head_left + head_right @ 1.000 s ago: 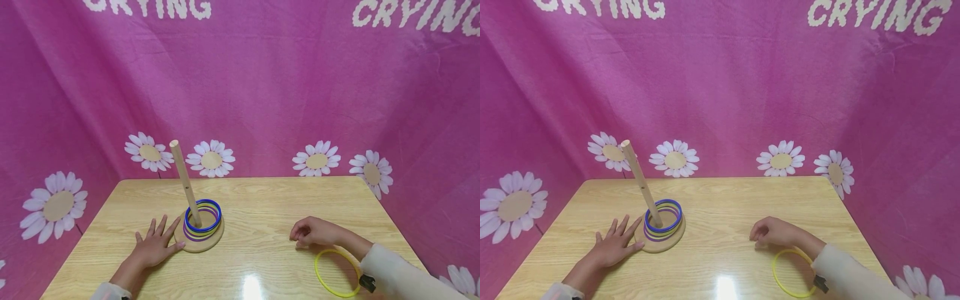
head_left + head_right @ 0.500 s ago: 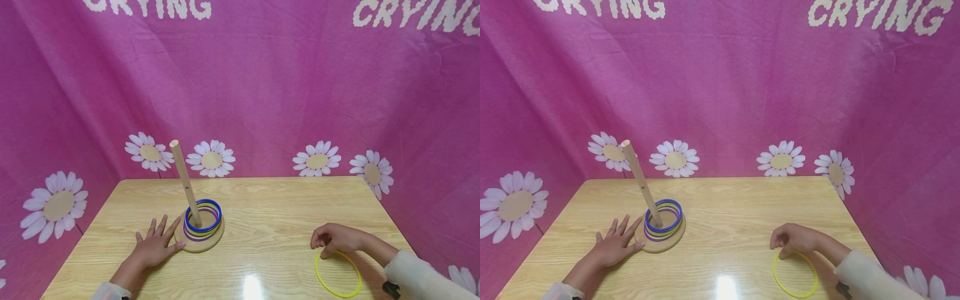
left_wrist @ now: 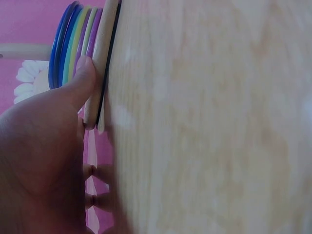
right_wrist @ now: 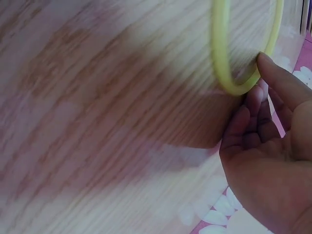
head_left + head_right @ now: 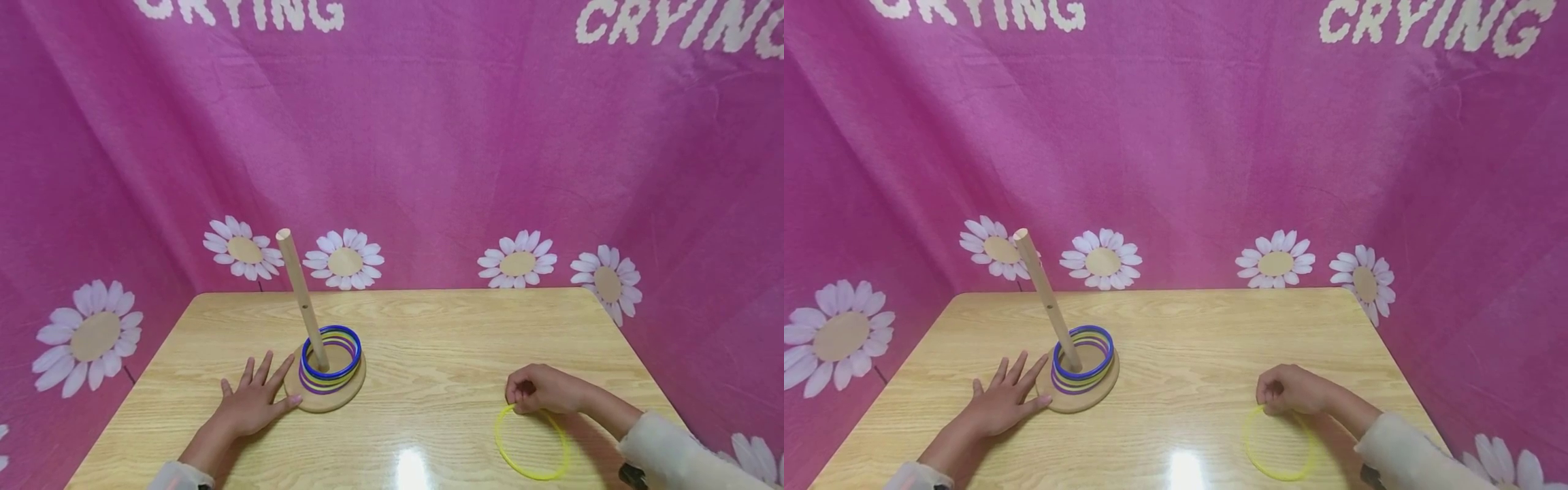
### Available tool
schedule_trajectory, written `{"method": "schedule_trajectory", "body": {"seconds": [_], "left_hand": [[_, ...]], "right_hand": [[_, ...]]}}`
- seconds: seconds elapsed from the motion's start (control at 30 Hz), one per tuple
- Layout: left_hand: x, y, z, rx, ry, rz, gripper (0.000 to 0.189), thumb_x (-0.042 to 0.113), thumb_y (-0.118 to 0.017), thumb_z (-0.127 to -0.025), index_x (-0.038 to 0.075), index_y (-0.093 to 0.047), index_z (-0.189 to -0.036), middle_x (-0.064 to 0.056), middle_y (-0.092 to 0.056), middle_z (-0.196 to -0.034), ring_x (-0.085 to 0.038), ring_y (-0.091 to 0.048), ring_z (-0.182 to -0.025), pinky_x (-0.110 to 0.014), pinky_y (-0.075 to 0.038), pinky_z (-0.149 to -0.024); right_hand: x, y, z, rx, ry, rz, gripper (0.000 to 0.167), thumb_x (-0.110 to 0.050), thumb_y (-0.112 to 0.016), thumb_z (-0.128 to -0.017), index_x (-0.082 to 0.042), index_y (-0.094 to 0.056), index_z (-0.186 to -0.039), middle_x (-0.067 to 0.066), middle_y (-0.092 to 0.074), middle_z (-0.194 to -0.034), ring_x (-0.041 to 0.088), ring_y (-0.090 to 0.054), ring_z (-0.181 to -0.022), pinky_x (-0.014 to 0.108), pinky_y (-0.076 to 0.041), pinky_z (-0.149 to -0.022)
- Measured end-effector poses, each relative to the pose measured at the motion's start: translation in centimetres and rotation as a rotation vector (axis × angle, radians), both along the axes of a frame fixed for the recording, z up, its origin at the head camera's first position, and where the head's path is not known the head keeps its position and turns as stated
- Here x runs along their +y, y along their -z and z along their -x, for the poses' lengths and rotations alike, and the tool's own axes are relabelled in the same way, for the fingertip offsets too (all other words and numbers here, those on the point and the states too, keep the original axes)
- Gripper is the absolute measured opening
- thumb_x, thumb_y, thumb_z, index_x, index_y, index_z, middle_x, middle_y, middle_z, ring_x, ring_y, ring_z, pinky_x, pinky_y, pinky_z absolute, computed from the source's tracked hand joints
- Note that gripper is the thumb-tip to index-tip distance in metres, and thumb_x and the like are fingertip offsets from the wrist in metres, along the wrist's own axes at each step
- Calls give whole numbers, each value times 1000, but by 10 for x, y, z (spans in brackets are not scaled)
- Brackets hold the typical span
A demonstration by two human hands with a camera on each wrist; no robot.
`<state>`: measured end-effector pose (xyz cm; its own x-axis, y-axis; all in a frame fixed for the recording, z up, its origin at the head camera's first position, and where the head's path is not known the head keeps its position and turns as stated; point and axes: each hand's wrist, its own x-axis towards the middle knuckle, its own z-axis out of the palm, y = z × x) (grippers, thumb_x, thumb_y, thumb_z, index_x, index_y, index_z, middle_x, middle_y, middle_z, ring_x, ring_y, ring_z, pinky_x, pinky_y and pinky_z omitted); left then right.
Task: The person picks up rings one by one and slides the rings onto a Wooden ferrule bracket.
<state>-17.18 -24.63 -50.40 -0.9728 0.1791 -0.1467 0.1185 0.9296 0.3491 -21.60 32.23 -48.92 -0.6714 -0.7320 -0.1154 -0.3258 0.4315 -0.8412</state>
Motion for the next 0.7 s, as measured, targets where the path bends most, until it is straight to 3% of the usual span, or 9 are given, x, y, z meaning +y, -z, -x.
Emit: {"method": "schedule_trajectory", "body": {"seconds": [0.27,0.7], "left_hand": [[-1,3,2,-1,5,14,88,75,-47,-96,28,-20,-166,-25,-7,-171,-58,1,-152,-92,4,-98],[0,1,0,-17,5,11,88,76,-46,-96,29,-20,-167,-24,-5,-171,-57,4,-152,-92,4,-98]], "right_hand": [[-3,4,0,-3,91,-35,8,-6,-76,-92,-3,-69,-92,-4,-59,-79,3,-52,-72,19,-44,-65],[-16,7,-4,11,264,-36,8,-6,-75,-92,-2,-69,-94,0,-58,-79,7,-50,-72,19,-41,-62]]}}
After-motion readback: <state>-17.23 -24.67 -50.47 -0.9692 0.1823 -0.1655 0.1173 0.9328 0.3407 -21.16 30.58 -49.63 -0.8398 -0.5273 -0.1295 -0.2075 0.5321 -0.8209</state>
